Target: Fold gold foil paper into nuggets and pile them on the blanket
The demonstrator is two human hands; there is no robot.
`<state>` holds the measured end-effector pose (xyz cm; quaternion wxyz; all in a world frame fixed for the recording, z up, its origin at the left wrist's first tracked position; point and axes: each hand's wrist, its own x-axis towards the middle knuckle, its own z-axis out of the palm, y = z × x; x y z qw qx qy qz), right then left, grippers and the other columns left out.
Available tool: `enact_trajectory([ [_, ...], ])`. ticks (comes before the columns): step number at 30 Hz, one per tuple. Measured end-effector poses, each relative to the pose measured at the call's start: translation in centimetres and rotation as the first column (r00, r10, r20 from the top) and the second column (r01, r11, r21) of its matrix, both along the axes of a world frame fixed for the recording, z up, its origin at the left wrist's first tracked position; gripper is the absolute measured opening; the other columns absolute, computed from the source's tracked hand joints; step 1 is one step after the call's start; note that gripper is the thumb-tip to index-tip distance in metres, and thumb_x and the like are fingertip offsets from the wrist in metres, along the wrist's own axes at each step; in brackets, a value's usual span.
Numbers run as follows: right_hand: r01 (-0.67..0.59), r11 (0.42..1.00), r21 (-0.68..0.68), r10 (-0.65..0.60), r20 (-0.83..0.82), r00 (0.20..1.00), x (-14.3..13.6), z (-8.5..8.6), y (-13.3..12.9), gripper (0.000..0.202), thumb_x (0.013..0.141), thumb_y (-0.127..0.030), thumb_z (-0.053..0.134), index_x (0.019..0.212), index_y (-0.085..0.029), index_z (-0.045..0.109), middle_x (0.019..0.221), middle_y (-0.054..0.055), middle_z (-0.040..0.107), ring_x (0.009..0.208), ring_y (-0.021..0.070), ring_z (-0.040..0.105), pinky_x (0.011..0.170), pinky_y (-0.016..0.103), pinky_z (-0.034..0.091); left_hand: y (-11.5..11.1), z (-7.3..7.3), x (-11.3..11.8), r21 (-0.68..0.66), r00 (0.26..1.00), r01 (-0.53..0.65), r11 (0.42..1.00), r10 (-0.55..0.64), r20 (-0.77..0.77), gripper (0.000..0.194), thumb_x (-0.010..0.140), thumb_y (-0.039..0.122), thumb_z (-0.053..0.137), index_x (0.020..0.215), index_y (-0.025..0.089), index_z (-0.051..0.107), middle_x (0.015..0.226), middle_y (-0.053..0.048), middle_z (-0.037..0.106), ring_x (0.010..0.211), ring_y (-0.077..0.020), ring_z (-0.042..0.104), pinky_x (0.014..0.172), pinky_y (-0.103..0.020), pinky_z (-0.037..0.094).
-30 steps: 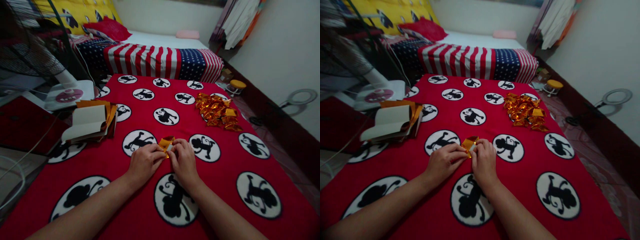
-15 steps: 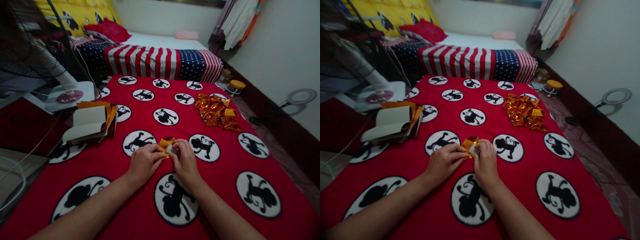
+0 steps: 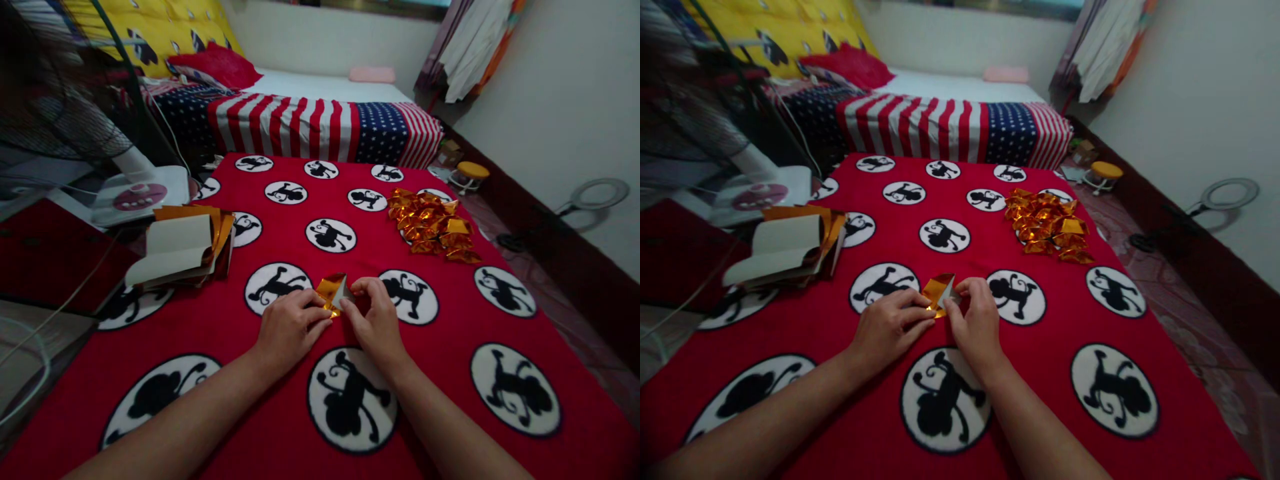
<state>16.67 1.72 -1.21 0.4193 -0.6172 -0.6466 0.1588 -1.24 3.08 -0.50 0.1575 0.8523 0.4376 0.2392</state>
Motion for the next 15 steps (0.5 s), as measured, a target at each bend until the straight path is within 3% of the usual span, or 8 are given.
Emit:
enact_trajectory([
  [3,0.047,0.998,-0.034,-0.041,0.16,0.986,-0.4,-0.2,0.4,0.022,0.074,-0.023,0.067,0.091,-0.02,0.053,0.09,0.004,0.057,0.085,0.0214,0.053,0.078,0.035,0.042,0.0,-0.1,0.0,0.012,1.0,-0.002,1.0,0.002,-0.001,0.015,0.088,0.031,0.061,0.087,0.026,0.074,0.096,-0.001,0.068,0.088,-0.0171,0.061,0.077,-0.031,0.047],
  [6,0.078,0.996,-0.04,-0.067,0.224,0.972,-0.6,-0.3,0.7,0.02,0.075,-0.022,0.065,0.091,-0.02,0.053,0.089,0.003,0.057,0.085,0.0215,0.054,0.077,0.035,0.041,0.1,-0.2,0.1,0.023,1.0,0.003,1.0,-0.003,0.008,0.014,0.088,0.03,0.061,0.088,0.026,0.074,0.096,-0.001,0.068,0.088,-0.0169,0.061,0.076,-0.031,0.047],
  [10,0.117,0.992,-0.046,-0.108,0.152,0.982,-0.3,0.0,1.0,0.021,0.077,-0.025,0.063,0.094,-0.02,0.052,0.091,0.004,0.057,0.077,0.0192,0.056,0.07,0.032,0.042,0.1,-0.3,-0.1,0.029,1.0,0.018,0.999,-0.018,0.012,0.014,0.088,0.03,0.061,0.089,0.026,0.074,0.097,-0.001,0.069,0.088,-0.0168,0.061,0.076,-0.031,0.046],
  [15,0.05,0.992,-0.118,-0.058,-0.063,0.996,1.1,0.5,2.2,0.034,0.089,-0.035,0.053,0.12,-0.019,0.052,0.099,0.006,0.065,0.07,0.0166,0.06,0.067,0.031,0.046,1.1,-0.2,-0.8,0.086,0.993,0.119,0.989,-0.119,-0.014,0.012,0.089,0.025,0.06,0.088,0.024,0.072,0.101,-0.002,0.072,0.091,-0.0177,0.064,0.077,-0.033,0.042],
])
